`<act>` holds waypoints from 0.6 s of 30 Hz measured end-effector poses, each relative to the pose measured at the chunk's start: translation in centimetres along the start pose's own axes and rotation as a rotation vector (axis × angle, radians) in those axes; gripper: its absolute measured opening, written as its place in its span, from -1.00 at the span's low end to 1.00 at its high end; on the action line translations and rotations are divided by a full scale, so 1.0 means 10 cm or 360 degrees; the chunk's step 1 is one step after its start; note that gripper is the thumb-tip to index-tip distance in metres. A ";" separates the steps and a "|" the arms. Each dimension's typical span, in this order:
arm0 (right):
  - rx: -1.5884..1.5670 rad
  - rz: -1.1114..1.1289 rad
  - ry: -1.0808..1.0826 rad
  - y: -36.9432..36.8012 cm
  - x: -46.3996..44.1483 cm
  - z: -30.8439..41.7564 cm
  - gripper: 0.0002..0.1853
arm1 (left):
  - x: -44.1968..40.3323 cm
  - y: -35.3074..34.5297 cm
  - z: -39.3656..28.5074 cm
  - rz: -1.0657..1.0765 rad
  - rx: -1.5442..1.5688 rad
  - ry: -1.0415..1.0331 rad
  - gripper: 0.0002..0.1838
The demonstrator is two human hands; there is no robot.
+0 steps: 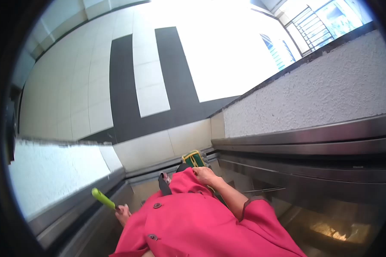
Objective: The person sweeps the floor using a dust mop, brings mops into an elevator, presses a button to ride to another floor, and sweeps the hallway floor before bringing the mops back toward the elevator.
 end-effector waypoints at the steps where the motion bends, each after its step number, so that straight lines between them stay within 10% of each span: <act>1: 0.0158 0.0052 -0.0018 0.19 -0.16 0.09 -0.73 | -0.01 -0.03 -0.03 -0.0032 0.0012 -0.0003 -0.71; 9: -0.0625 -0.0071 0.0637 1.80 -1.60 1.42 -0.76 | -0.62 -0.66 -0.67 -0.0175 -0.0028 -0.0101 -0.63; 15: -0.0887 0.0652 0.1657 2.49 -2.27 3.10 -0.44 | -1.49 -1.71 -1.11 -0.0211 -0.0086 -0.0008 -0.83; 18: -0.1141 0.1059 0.1477 2.48 -2.39 3.34 -0.66 | -1.67 -2.22 -1.82 -0.0287 -0.0268 -0.0227 -0.76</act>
Point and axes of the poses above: each hand's wrist, its own x-axis away from the middle knuckle, its own y-axis out of the back of the hand, z = x × y, the point moved 7 cm from there along -x, towards the middle knuckle, and after that the axes turned 11 degrees about x, right-handed, at the moved point
